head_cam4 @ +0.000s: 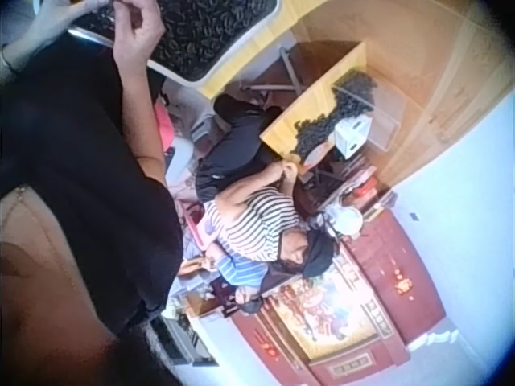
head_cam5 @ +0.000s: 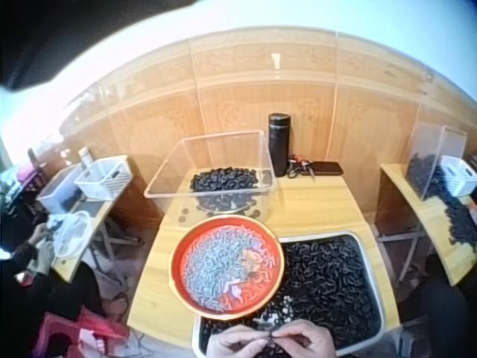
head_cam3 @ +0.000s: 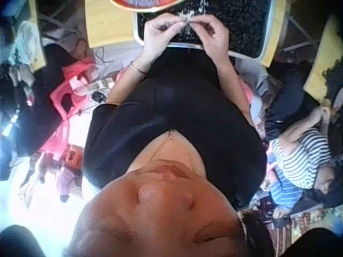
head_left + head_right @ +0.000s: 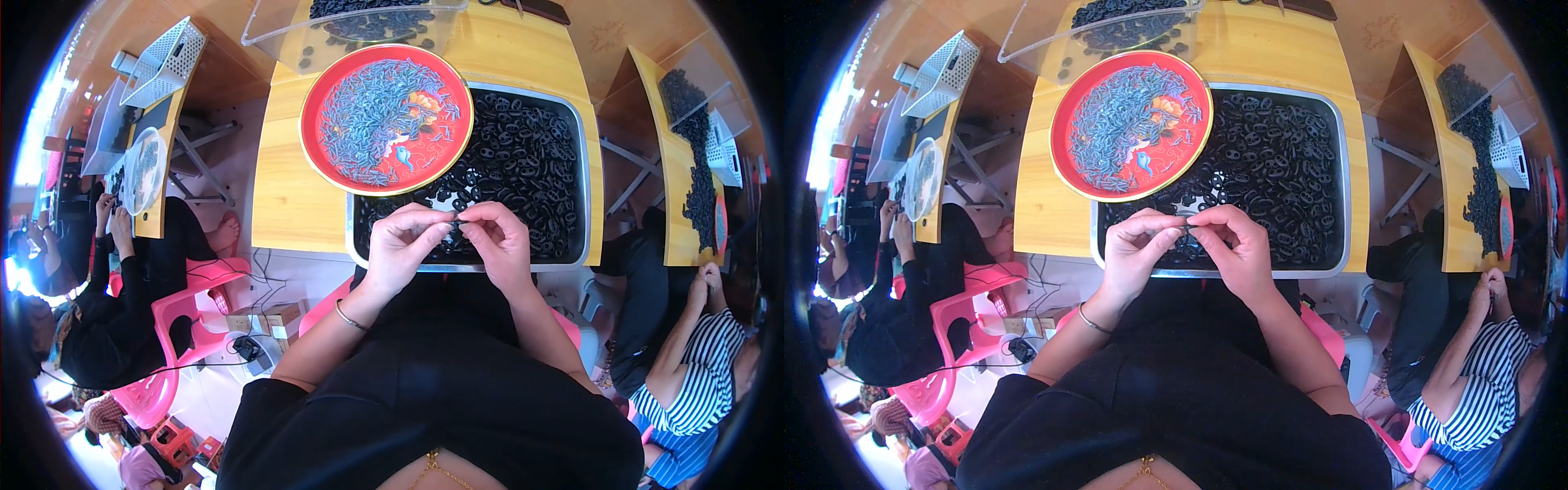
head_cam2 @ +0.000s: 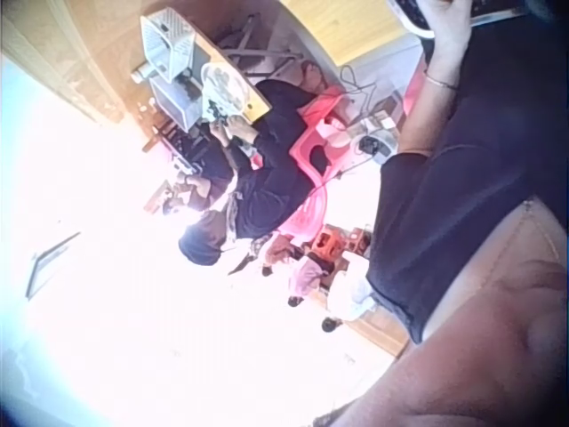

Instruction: The person sorts small black rubber loops and plastic components by hand at a workshop table, placing them into different containers and trays.

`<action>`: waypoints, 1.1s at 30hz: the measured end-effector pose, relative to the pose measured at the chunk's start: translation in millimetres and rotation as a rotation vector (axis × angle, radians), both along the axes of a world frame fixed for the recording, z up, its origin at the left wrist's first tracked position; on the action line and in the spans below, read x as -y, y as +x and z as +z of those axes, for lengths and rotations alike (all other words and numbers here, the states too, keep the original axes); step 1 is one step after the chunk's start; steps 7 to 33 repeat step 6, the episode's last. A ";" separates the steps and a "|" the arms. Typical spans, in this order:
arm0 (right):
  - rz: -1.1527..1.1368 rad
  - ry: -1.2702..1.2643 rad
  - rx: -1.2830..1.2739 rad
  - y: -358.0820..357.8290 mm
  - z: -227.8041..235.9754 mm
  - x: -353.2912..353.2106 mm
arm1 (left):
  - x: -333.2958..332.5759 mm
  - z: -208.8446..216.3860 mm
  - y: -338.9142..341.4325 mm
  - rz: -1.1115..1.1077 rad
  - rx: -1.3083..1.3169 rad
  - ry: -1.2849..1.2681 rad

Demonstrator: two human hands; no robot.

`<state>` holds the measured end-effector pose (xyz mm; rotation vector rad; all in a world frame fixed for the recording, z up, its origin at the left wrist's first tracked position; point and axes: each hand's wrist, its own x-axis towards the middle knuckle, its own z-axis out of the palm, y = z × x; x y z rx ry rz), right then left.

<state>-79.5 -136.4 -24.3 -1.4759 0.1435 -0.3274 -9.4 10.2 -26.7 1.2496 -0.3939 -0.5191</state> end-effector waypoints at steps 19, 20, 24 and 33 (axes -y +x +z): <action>0.005 0.043 0.010 -0.4 -0.9 0.7 | -2.8 -6.4 0.2 -0.028 -0.031 -0.052; 0.005 0.043 0.010 -0.4 -0.9 0.7 | -2.8 -6.4 0.2 -0.028 -0.031 -0.052; 0.005 0.043 0.010 -0.4 -0.9 0.7 | -2.8 -6.4 0.2 -0.028 -0.031 -0.052; 0.005 0.043 0.010 -0.4 -0.9 0.7 | -2.8 -6.4 0.2 -0.028 -0.031 -0.052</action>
